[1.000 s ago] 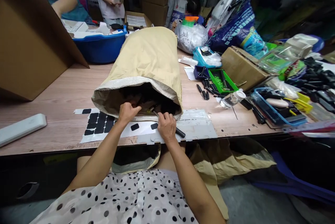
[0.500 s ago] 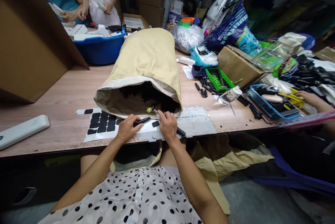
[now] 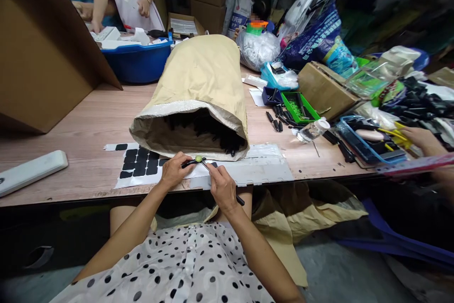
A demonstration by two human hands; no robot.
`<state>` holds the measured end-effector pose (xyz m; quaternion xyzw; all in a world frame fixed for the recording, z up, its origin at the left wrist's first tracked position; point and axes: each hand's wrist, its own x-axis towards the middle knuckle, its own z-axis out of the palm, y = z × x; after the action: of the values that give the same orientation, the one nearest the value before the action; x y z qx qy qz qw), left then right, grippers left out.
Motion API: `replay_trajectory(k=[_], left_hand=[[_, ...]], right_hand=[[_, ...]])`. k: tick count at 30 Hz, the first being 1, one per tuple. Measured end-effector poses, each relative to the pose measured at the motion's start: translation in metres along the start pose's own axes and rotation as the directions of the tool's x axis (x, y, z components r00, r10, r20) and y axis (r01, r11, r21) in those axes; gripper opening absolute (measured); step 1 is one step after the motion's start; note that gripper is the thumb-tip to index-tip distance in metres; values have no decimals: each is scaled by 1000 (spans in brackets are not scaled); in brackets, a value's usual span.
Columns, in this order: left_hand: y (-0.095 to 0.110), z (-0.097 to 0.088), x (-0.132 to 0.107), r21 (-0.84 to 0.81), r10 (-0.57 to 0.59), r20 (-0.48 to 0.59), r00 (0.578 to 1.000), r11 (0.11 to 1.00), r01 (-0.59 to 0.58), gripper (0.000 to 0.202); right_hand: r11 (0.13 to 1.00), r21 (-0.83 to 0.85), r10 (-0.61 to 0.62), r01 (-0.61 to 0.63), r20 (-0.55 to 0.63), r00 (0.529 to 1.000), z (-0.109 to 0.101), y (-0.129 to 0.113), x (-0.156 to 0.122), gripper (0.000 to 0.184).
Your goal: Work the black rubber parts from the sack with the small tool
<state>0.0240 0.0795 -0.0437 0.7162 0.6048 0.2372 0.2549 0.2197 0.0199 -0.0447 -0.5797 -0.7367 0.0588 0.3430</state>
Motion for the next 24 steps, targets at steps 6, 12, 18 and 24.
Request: replay_trajectory(k=[6,12,18,24], left_hand=[[2,-2,-1,-10,-12,9,1000,1000,12,17],[4,-1,0,-18,-33,9,999,999,34,16],[6,0,0,-5,-25,12,1000,1000,25,14],[5,0,0,0,-10,8,1000,1000,10,13]], right_hand=[[999,45,-17,18,-24,1000,0,-10,3,38],[999,47,-21,20,15,1000,5,-10,4,36],[994,-105,-34,30,-40,999,1,17,29,33],[925,-374,-95,71,-47,994,14,45,42,28]])
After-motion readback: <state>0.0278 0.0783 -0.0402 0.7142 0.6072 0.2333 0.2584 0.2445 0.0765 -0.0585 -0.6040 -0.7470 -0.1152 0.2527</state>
